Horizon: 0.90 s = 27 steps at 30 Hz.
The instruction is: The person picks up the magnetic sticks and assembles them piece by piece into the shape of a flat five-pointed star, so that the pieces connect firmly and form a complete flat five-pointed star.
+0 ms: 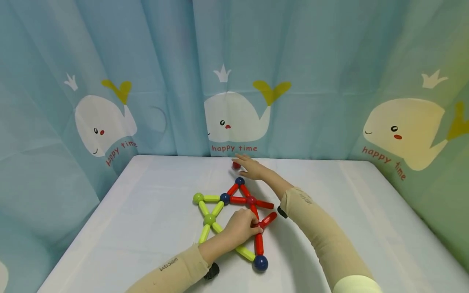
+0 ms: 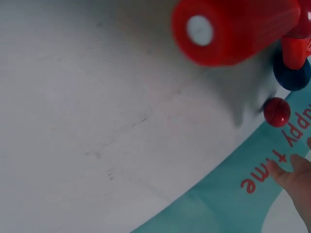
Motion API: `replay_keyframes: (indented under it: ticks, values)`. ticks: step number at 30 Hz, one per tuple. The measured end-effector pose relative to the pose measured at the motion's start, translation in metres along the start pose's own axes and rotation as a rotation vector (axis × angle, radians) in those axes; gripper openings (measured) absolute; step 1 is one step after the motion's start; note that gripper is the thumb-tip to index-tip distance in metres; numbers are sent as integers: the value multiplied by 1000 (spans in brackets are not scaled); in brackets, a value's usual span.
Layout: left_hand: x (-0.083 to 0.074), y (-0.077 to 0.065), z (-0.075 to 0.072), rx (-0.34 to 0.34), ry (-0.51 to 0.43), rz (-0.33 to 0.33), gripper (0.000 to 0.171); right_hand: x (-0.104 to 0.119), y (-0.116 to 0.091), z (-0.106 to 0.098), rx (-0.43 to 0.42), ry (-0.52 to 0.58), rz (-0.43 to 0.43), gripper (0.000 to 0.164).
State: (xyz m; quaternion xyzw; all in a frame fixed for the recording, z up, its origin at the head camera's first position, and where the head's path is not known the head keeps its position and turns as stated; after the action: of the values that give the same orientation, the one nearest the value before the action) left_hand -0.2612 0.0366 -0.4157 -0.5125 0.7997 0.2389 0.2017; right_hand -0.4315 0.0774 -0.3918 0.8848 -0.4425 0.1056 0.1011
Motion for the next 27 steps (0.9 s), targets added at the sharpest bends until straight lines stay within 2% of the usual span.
replay_keyframes:
  ticks: [6, 11, 17, 20, 23, 25, 27]
  values:
    - [-2, 0, -1, -9, -16, 9, 17, 3, 9, 11, 86, -43, 15, 55]
    - [-1, -1, 2, 14, -33, -6, 16, 0, 11, 19, 160, -60, 41, 56]
    - [-1, 1, -1, -13, -20, 12, 16, 0, 17, 22, 193, -118, 1, 46]
    - [0, 1, -1, -13, -16, 12, 17, 0, 16, 20, 158, -150, -15, 39]
    - [0, 1, 1, -14, -8, 13, 19, -4, 15, 10, 20, -127, 6, 32]
    - [0, 1, 1, -19, 7, 15, 21, -13, 16, 4, -65, -94, 56, 31]
    - [0, 0, 1, -25, 19, 21, 21, -31, 18, 4, -77, -51, 160, 37]
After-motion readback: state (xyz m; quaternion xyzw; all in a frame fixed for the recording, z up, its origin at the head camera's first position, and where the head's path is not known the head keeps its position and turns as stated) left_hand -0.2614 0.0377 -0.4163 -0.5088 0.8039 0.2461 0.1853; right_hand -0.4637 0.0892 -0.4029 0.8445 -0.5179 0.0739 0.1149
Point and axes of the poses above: each hand's wrist, its own y-axis towards the middle knuckle, its own z-axis out of the palm, x = y × z, the point moved 7 cm from there along y, towards the middle knuckle, and after that the axes turned 6 degrees about -x, right-handed, at the moved point
